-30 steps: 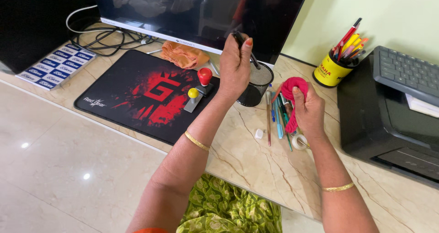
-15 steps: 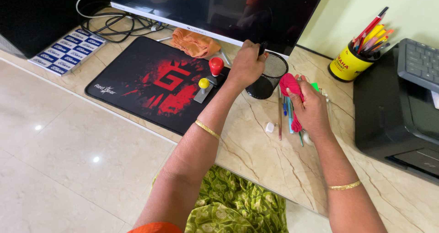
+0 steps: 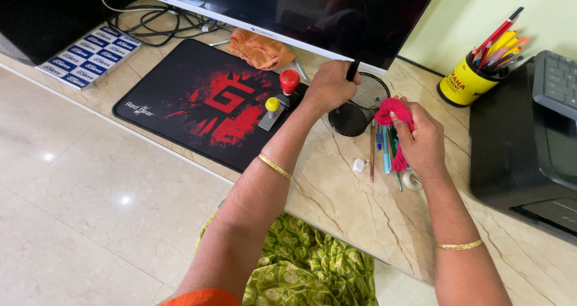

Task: The person removes pens, markers, and other stationery from a mesh pen holder, wipes the holder with a red cloth, and then places the items back into the holder. The person also wipes some of the pens and markers individually before returning them.

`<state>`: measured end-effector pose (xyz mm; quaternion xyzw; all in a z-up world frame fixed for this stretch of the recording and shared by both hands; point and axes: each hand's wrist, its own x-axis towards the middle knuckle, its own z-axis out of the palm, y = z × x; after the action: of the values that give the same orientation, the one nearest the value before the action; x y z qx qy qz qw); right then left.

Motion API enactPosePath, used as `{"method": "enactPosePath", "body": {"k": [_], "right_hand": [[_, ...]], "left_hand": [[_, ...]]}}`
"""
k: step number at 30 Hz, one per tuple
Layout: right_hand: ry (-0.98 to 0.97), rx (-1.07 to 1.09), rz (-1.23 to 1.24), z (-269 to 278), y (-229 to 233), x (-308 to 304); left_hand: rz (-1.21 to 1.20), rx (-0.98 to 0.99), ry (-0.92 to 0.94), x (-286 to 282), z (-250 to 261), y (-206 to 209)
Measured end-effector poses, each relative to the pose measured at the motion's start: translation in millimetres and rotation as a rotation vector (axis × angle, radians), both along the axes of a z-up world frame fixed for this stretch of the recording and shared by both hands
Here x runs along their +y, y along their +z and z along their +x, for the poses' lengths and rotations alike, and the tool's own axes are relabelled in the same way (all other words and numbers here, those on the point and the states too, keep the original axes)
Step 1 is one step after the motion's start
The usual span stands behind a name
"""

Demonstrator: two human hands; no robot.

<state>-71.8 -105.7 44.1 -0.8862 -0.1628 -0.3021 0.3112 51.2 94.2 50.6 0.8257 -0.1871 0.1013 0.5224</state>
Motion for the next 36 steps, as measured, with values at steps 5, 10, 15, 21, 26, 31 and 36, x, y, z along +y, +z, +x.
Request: {"method": "enactPosePath", "body": {"k": [5,10,15,21,26,31,36], "right_hand": [[-0.067,0.034,0.083,4,0,-13],[-0.163,-0.048,0.003,8,1,-34],[-0.321,0.137,0.165,10,4,-47],[-0.329,0.081,0.045,10,4,-62],[-0.358,0.195,-0.146,11,6,-69],[-0.41,0.156,-0.232,6,11,-65],[-0.427,0.165,-0.115,5,16,-70]], "left_hand": [[-0.065,0.016,-0.003,3,-5,5],[-0.029,-0.001,0.005,5,-12,11],[-0.034,0.034,0.002,3,-17,16],[0.012,0.145,0.002,1,-15,14],[-0.085,-0.179,0.084,-4,-14,10],[0.006,-0.518,0.025,-17,-38,12],[0.24,-0.477,-0.697,-55,-75,-6]]}}
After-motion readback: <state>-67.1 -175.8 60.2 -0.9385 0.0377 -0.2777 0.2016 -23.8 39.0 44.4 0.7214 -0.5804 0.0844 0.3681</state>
